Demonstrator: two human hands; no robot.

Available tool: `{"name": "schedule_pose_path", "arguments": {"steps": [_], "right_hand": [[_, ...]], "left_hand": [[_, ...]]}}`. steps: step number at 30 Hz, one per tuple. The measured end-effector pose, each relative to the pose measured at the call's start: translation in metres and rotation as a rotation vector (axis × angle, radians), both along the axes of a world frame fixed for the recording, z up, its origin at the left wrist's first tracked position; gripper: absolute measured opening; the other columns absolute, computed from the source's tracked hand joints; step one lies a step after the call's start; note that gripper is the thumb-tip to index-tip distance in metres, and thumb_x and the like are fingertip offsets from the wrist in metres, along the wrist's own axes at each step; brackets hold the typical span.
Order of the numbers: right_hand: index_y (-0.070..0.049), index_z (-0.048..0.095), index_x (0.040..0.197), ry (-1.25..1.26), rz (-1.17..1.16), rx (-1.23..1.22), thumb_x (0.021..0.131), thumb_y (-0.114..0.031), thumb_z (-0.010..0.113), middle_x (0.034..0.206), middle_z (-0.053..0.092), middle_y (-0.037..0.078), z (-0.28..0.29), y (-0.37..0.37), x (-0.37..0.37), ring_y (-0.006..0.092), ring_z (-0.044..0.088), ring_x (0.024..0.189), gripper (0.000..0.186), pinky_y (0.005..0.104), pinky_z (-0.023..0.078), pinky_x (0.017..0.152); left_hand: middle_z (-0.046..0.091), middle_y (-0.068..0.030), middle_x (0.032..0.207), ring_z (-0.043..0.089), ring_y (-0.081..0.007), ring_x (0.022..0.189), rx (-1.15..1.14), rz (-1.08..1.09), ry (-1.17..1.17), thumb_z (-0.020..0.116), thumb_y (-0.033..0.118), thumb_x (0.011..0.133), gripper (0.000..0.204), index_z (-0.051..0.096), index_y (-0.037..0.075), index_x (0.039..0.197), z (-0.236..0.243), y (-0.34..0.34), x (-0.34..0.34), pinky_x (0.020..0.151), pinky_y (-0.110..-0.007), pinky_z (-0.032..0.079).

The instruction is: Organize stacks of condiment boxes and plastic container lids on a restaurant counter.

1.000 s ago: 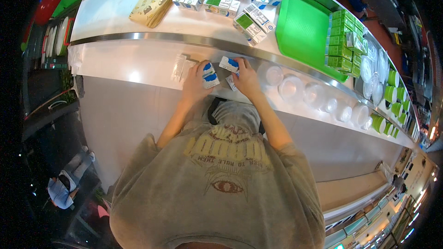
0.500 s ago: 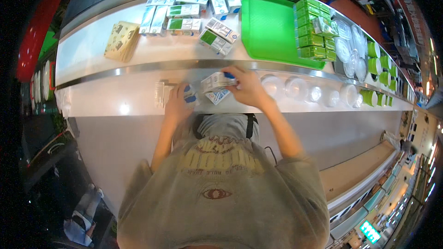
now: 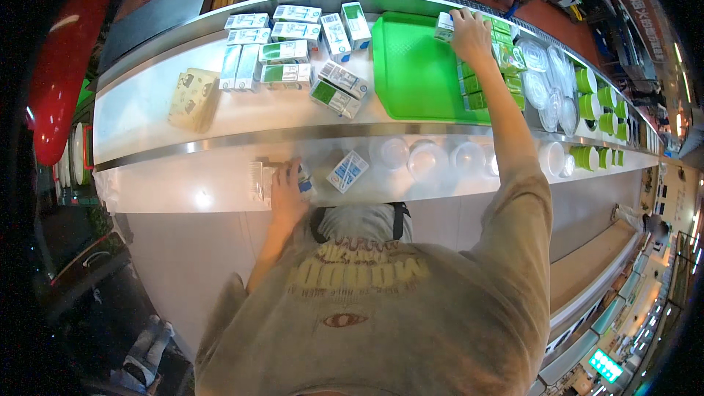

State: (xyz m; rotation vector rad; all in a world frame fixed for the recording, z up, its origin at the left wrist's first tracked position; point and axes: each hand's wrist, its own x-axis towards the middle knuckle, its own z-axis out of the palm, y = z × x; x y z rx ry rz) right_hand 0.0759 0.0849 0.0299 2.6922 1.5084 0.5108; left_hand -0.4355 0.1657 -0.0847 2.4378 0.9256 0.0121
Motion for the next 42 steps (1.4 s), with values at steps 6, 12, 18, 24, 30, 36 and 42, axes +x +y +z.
{"name": "schedule_pose_path", "arguments": {"steps": [6, 12, 18, 24, 30, 36, 42], "right_hand": [[-0.005, 0.06, 0.103, -0.287, -0.098, -0.182, 0.078, -0.011, 0.063, 0.102, 0.062, 0.009, -0.029, 0.02, 0.03, 0.0296, 0.057, 0.104, 0.026, 0.0474, 0.043, 0.085], [-0.005, 0.061, 0.104, -0.328, -0.056, -0.148, 0.083, -0.011, 0.057, 0.102, 0.062, 0.012, -0.043, 0.017, 0.039, 0.0294, 0.06, 0.101, 0.022, 0.0418, 0.048, 0.084], [-0.003, 0.061, 0.103, -0.257, -0.014, -0.198, 0.083, -0.01, 0.058, 0.1, 0.062, 0.013, -0.038, 0.021, 0.046, 0.0299, 0.062, 0.098, 0.022, 0.0403, 0.05, 0.083], [-0.002, 0.061, 0.106, -0.314, -0.03, -0.211, 0.084, -0.01, 0.057, 0.102, 0.062, 0.013, -0.049, 0.027, 0.051, 0.0293, 0.062, 0.098, 0.024, 0.0398, 0.051, 0.081], [-0.001, 0.048, 0.135, -0.166, -0.116, -0.131, 0.085, -0.01, 0.059, 0.118, 0.059, 0.02, -0.062, 0.03, 0.055, 0.0333, 0.06, 0.106, 0.052, 0.0422, 0.051, 0.086], [-0.008, 0.04, 0.144, -0.243, 0.003, 0.191, 0.082, -0.014, 0.067, 0.136, 0.048, 0.025, -0.034, 0.044, -0.049, 0.0411, 0.055, 0.112, 0.067, 0.0464, 0.048, 0.089], [-0.006, 0.059, 0.122, 0.3, 0.514, 0.309, 0.082, -0.01, 0.063, 0.114, 0.061, 0.017, -0.062, 0.011, -0.219, 0.0351, 0.059, 0.099, 0.04, 0.0442, 0.049, 0.086]], "left_hand": [[0.04, -0.012, 0.137, 0.038, -0.0364, 0.128, -0.051, 0.043, -0.088, 0.077, -0.001, 0.057, 0.099, 0.037, 0.02, 0.146, -0.001, -0.003, -0.001, 0.104, -0.045, 0.04], [0.041, -0.0104, 0.135, 0.038, -0.0346, 0.128, -0.052, 0.061, -0.095, 0.077, 0.0, 0.057, 0.098, 0.037, 0.021, 0.145, 0.007, -0.002, 0.002, 0.096, -0.042, 0.049], [0.041, -0.0105, 0.135, 0.038, -0.0351, 0.128, -0.083, 0.046, -0.018, 0.077, 0.0, 0.059, 0.098, 0.036, 0.021, 0.145, 0.011, 0.001, 0.003, 0.094, -0.043, 0.052], [0.039, -0.0117, 0.14, 0.037, -0.0361, 0.129, -0.114, 0.062, -0.008, 0.077, 0.001, 0.059, 0.094, 0.038, 0.017, 0.143, 0.012, -0.002, 0.002, 0.103, -0.042, 0.045], [0.035, -0.0117, 0.146, 0.035, -0.0366, 0.133, -0.09, 0.071, -0.072, 0.073, -0.001, 0.062, 0.091, 0.039, 0.018, 0.145, 0.008, -0.004, 0.001, 0.103, -0.043, 0.045], [0.031, -0.0156, 0.147, 0.029, -0.0391, 0.138, -0.08, 0.108, -0.1, 0.066, -0.005, 0.064, 0.093, 0.035, 0.016, 0.149, 0.015, -0.003, -0.013, 0.1, -0.042, 0.047], [0.031, -0.0182, 0.145, 0.045, -0.0388, 0.128, -0.15, 0.234, -0.199, 0.068, -0.003, 0.068, 0.072, 0.044, 0.006, 0.135, 0.009, -0.013, -0.023, 0.095, -0.044, 0.05]]}}
